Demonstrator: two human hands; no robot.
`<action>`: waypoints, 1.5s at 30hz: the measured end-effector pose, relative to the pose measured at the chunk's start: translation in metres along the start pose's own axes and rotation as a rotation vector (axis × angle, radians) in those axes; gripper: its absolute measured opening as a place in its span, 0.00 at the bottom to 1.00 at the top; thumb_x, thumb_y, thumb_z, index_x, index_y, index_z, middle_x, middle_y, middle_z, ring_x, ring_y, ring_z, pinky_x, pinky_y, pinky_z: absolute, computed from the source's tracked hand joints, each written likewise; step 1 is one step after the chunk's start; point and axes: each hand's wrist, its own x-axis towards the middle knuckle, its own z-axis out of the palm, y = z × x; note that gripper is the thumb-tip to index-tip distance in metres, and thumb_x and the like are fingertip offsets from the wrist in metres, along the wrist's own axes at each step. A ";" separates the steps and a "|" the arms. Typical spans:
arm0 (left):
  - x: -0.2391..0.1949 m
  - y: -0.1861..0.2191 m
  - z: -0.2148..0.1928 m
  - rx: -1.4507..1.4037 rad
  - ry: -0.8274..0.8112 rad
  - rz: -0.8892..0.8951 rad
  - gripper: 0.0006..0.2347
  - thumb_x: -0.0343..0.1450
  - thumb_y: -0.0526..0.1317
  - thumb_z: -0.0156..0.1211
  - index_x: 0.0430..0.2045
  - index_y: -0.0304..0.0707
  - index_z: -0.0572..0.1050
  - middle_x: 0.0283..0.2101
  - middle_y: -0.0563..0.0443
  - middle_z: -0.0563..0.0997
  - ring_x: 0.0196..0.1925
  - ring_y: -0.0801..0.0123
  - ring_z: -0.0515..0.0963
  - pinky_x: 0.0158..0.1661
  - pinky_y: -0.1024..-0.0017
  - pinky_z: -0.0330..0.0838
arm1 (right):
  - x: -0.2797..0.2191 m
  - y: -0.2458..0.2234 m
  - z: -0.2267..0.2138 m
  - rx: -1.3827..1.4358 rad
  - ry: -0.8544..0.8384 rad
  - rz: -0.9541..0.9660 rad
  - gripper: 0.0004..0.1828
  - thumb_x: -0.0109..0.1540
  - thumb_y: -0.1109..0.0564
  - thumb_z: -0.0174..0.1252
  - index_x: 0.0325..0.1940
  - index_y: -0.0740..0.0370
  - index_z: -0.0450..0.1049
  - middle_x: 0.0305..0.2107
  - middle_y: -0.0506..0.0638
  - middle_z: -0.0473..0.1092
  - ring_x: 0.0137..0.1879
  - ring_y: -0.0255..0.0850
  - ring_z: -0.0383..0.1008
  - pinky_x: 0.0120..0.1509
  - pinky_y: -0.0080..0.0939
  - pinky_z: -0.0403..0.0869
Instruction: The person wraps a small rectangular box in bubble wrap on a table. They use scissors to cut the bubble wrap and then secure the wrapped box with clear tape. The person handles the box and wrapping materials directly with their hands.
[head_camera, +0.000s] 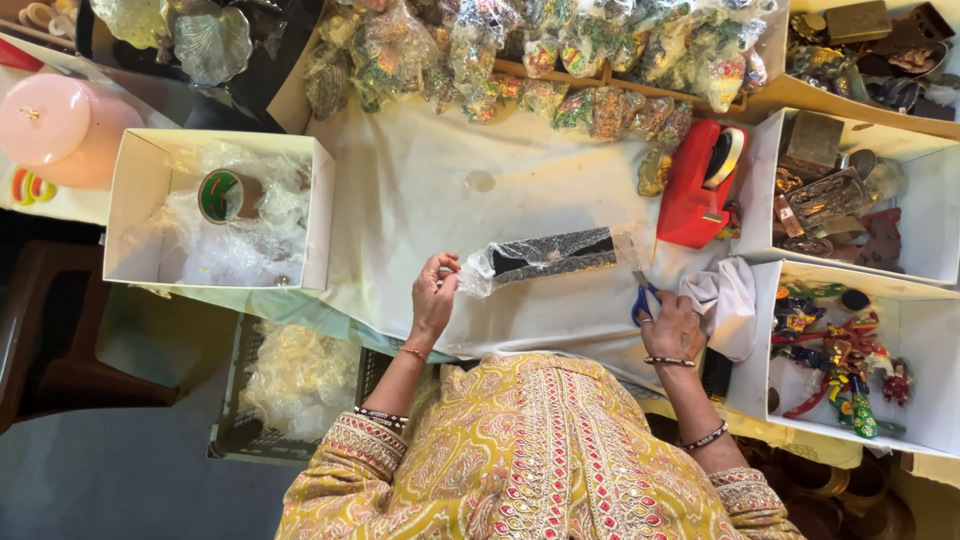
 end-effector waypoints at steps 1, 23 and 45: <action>-0.001 0.009 -0.001 0.000 0.003 -0.002 0.04 0.70 0.37 0.58 0.35 0.38 0.76 0.52 0.48 0.81 0.41 0.65 0.84 0.42 0.66 0.80 | 0.002 0.001 0.000 -0.001 -0.001 -0.003 0.30 0.54 0.43 0.71 0.58 0.48 0.73 0.49 0.56 0.72 0.53 0.57 0.76 0.54 0.57 0.75; 0.000 0.040 -0.027 0.332 0.144 -0.066 0.14 0.67 0.49 0.65 0.42 0.47 0.80 0.43 0.52 0.84 0.43 0.62 0.85 0.40 0.63 0.80 | 0.004 0.075 0.010 0.881 -0.915 0.194 0.30 0.61 0.52 0.59 0.66 0.63 0.64 0.37 0.56 0.78 0.27 0.36 0.73 0.38 0.41 0.80; 0.029 0.026 -0.017 0.311 -0.005 -0.016 0.23 0.58 0.53 0.73 0.41 0.41 0.77 0.37 0.49 0.82 0.38 0.57 0.83 0.35 0.58 0.76 | -0.013 -0.031 0.004 0.853 -1.117 -0.187 0.29 0.56 0.62 0.58 0.64 0.58 0.68 0.40 0.49 0.77 0.45 0.32 0.76 0.36 0.35 0.73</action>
